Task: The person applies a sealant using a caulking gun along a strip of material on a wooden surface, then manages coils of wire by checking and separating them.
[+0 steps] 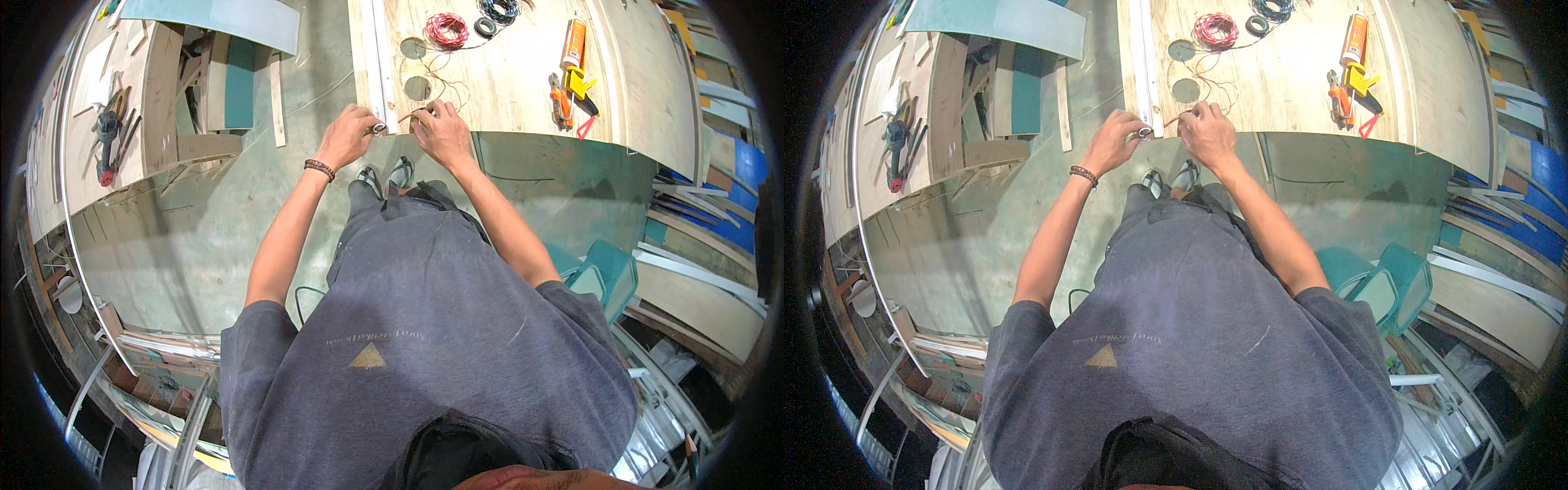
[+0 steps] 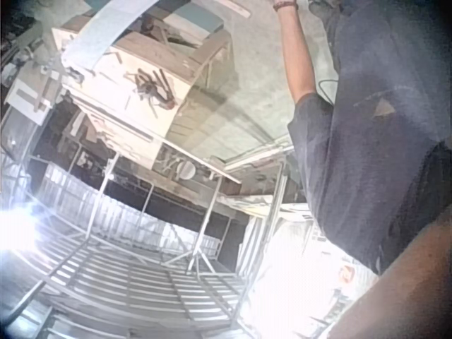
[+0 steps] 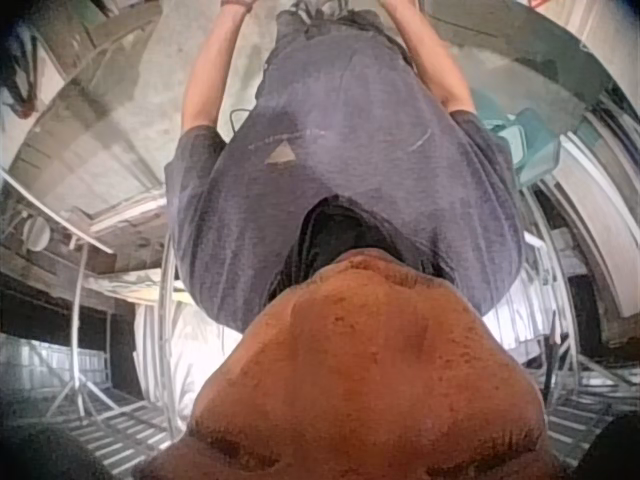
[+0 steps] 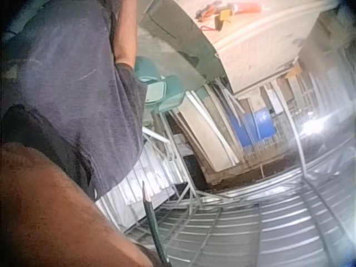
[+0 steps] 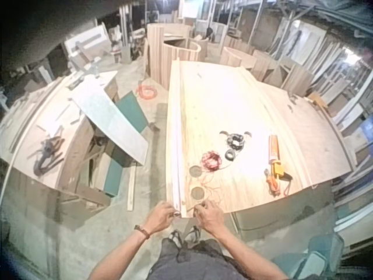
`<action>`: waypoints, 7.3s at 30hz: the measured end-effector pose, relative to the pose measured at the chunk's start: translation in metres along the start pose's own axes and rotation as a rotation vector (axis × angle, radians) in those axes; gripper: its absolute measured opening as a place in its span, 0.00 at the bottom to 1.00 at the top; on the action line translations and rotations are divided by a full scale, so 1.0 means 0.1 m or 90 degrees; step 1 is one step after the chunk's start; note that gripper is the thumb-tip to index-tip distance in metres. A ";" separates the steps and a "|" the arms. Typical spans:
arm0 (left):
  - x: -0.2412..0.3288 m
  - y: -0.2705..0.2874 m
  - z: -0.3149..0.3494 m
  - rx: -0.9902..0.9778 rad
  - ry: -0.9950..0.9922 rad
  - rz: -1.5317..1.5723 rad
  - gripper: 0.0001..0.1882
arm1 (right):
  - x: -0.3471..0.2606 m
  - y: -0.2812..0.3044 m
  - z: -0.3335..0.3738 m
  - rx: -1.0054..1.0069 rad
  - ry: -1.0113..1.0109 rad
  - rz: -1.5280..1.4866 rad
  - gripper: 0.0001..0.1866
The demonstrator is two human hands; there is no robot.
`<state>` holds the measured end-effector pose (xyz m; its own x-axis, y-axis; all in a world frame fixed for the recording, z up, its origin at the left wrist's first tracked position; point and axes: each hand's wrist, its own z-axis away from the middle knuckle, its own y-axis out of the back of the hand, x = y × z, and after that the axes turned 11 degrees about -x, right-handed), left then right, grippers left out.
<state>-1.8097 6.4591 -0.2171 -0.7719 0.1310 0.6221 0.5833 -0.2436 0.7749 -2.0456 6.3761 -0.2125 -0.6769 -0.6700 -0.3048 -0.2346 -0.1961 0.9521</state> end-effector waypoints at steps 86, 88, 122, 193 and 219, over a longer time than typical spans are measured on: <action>-0.01 -0.12 -0.11 0.128 -0.025 0.009 0.06 | 0.04 0.00 -0.08 -0.174 -0.106 -0.027 0.09; -0.02 -0.16 -0.11 0.122 0.013 0.056 0.06 | 0.03 0.06 -0.08 -0.198 -0.119 -0.015 0.09; -0.04 -0.31 0.07 0.166 -0.108 -0.232 0.12 | 0.08 -0.07 -0.07 -0.056 0.052 0.015 0.08; 0.98 -1.06 -0.64 -0.123 0.008 -0.315 0.47 | 1.36 0.27 0.37 -0.050 0.104 0.126 0.22; 0.82 -0.51 -0.81 -0.220 -0.159 -0.295 0.26 | 0.83 0.44 0.15 0.111 -0.283 -0.174 0.10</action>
<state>-1.9237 6.4045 -0.2148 -0.8183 0.5075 0.2698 0.0548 -0.3985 0.9155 -2.1225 6.3225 -0.1968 -0.7954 -0.2370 -0.5578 -0.5300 -0.1742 0.8299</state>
